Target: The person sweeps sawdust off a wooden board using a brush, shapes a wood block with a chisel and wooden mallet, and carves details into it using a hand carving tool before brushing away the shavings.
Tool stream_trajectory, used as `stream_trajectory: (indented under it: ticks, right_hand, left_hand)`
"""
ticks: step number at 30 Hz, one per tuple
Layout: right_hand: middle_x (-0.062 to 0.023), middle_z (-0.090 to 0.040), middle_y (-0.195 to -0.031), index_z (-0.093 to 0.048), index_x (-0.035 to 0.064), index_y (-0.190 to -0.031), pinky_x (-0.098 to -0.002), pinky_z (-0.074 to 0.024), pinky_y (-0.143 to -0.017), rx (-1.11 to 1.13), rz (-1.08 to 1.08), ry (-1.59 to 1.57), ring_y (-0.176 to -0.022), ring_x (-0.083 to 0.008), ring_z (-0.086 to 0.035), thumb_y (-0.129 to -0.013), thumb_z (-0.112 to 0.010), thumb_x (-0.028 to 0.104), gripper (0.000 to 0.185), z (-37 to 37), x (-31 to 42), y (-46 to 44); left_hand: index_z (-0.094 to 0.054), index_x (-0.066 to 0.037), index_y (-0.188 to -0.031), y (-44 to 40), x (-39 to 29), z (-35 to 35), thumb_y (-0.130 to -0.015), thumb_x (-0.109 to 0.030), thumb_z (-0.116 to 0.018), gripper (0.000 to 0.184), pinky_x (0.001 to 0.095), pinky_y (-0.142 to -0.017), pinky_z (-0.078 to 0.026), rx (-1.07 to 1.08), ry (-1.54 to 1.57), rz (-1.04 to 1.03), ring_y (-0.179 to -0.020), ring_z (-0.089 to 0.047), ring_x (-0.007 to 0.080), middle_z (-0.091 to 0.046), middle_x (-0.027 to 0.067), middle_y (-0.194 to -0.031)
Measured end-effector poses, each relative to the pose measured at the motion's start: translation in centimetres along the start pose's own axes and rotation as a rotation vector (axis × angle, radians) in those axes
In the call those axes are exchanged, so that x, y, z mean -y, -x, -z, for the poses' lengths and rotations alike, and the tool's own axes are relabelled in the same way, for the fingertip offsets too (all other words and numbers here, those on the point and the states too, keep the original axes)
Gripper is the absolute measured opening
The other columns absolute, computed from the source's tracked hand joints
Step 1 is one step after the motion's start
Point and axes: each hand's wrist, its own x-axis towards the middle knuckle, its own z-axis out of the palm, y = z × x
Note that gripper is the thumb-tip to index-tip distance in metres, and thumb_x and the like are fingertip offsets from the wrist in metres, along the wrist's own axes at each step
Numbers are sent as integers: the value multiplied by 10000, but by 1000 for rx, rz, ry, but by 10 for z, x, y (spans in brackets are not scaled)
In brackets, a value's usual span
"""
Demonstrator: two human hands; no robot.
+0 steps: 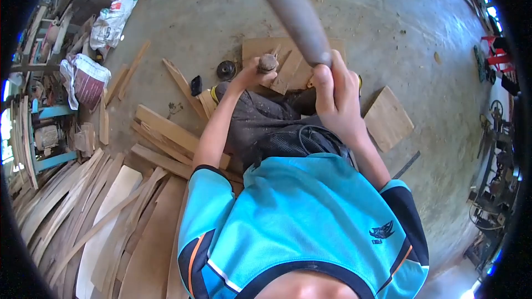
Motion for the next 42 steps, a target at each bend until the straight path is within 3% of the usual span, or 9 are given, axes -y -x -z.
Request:
stream_trajectory:
  ticks: [2,6,8,14,16,21,32,34,42]
  right_hand:
    - [-229,-438,-510,-365,-16,-731,-416,-369,-458,-63,146,61,-534,-407,-492,-837,-436,220,268,-20,-44,17]
    - [-252,-447,-513,-423,-40,-683,-459,-375,-488,309,-179,284,-549,-416,-494,-830,-445,247,324,-18,-87,14]
    - [-246,-436,-512,-432,-41,-675,-425,-368,-474,238,-144,170,-562,-412,-503,-830,-445,252,332,-9,-43,0]
    - [-244,-437,-528,-435,-43,-752,-398,-364,-464,-52,249,-31,-523,-397,-486,-843,-420,225,283,-43,-63,11]
    - [-242,-446,-540,-454,-49,-729,-391,-366,-468,259,-132,148,-504,-389,-472,-849,-415,232,308,-44,-102,18]
    - [-116,-438,-528,-479,-36,-687,-311,-348,-482,145,-457,133,-508,-164,-434,-859,-410,295,379,-23,-118,38]
    - [-126,-456,-532,-490,-39,-705,-329,-352,-485,87,-500,237,-503,-181,-445,-862,-405,310,392,5,-122,63]
    - [-253,-464,-580,-428,-49,-655,-415,-346,-477,65,-433,204,-554,-400,-479,-845,-442,277,377,5,-112,59]
    - [-217,-416,-531,-423,-39,-657,-385,-314,-442,119,-372,217,-445,-312,-401,-846,-448,259,355,3,-102,54]
  left_hand:
    - [-522,-59,-794,-12,-10,13,-706,-110,-617,139,228,-576,-387,-157,985,556,-636,-463,66,-497,-28,-693]
    - [-513,-58,-785,1,1,6,-690,-109,-634,162,228,-562,-380,80,1042,831,-628,-455,62,-490,-32,-688]
    - [-509,-57,-760,9,-4,1,-673,-82,-635,155,227,-550,-381,-124,1701,891,-615,-449,58,-481,-37,-668]
    - [-488,-70,-691,-7,-17,37,-668,-28,-595,117,218,-537,-389,-207,1051,853,-581,-474,65,-485,-32,-616]
    - [-490,-72,-700,-3,-14,32,-660,-34,-606,128,223,-557,-398,-217,1134,1018,-608,-488,73,-494,-30,-640]
    - [-447,-73,-706,4,-2,15,-657,-37,-587,153,243,-585,-369,-689,1233,1263,-614,-457,104,-463,-4,-649]
    - [-470,-86,-701,-10,-13,21,-665,-31,-608,154,257,-616,-400,-236,1110,971,-654,-483,87,-479,-18,-662]
    - [-471,-84,-705,-11,-16,23,-668,-37,-609,151,257,-617,-401,-250,1118,954,-653,-482,86,-480,-19,-663]
    - [-488,-66,-703,-13,-25,23,-658,-28,-605,132,217,-579,-399,-252,1175,1014,-618,-470,55,-500,-33,-650]
